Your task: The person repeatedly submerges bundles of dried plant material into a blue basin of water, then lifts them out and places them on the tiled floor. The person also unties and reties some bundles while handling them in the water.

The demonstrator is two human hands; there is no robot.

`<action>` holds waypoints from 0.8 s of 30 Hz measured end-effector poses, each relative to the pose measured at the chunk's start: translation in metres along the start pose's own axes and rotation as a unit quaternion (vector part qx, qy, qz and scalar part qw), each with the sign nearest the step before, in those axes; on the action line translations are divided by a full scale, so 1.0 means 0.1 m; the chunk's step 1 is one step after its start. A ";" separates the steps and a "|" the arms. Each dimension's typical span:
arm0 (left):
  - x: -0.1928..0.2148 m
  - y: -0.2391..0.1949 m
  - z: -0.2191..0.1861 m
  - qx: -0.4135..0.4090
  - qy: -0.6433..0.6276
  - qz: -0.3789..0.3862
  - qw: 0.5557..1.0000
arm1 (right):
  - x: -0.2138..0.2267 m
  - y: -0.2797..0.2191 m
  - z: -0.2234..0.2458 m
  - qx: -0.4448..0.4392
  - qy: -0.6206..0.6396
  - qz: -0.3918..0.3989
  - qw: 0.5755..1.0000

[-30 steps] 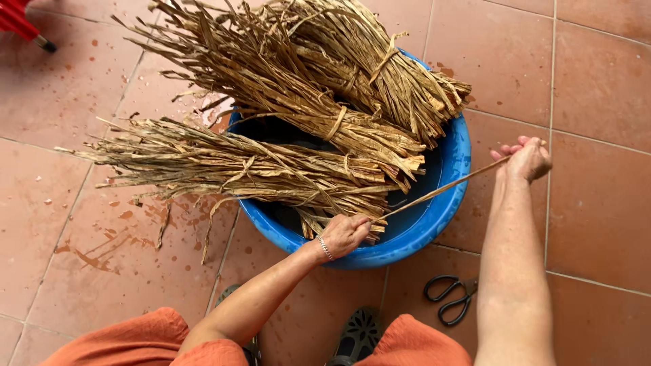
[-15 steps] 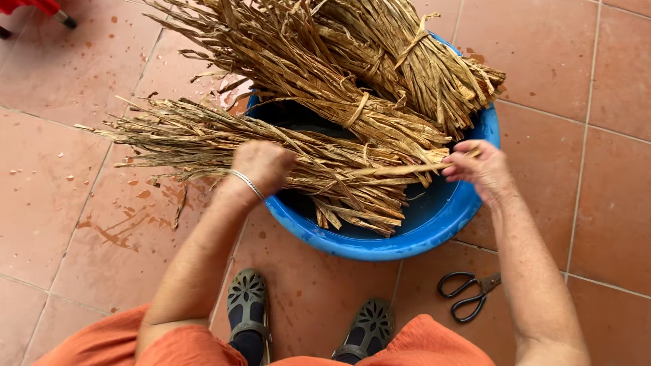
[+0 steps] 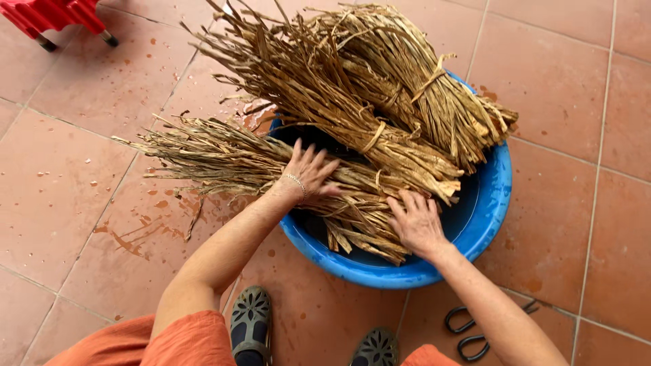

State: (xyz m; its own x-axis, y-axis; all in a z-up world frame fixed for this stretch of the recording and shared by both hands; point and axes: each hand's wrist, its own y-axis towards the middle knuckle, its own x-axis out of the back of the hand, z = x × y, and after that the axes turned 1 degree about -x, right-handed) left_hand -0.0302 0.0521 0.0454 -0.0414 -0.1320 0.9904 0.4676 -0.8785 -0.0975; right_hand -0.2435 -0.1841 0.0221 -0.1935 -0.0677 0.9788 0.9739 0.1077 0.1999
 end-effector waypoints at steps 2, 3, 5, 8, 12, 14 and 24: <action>-0.09 0.01 0.02 0.013 0.021 0.138 0.990 | -0.08 -0.09 -0.05 0.002 0.008 0.019 1.000; -0.09 0.06 0.04 0.020 0.004 0.190 0.982 | -0.11 -0.13 -0.14 -0.018 0.029 0.063 0.997; -0.04 0.16 0.09 0.032 -0.031 0.293 0.955 | -0.13 -0.23 -0.35 -0.081 0.079 0.076 0.991; 0.09 0.54 0.16 0.050 -0.131 0.203 0.969 | -0.09 -0.33 -0.71 -0.169 0.093 -0.044 0.980; 0.06 1.07 0.24 0.000 0.177 -0.091 0.980 | 0.05 -0.44 -0.97 -0.213 -0.045 -0.124 0.968; -0.09 1.29 0.24 -0.019 0.252 -0.113 0.961 | 0.06 -0.42 -0.99 -0.257 -0.016 -0.108 0.960; -0.77 1.93 -0.03 -0.070 0.163 -0.114 0.977 | -0.15 -0.46 -1.13 -0.315 0.054 -0.040 0.947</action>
State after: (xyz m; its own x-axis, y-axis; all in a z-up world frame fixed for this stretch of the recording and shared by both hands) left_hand 0.0600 -0.1087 -0.0495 -0.4206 -0.0445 0.9061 0.2882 -0.9536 0.0869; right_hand -0.2718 -0.3001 -0.0068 -0.2889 -0.1552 0.9447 0.8407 -0.5132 0.1728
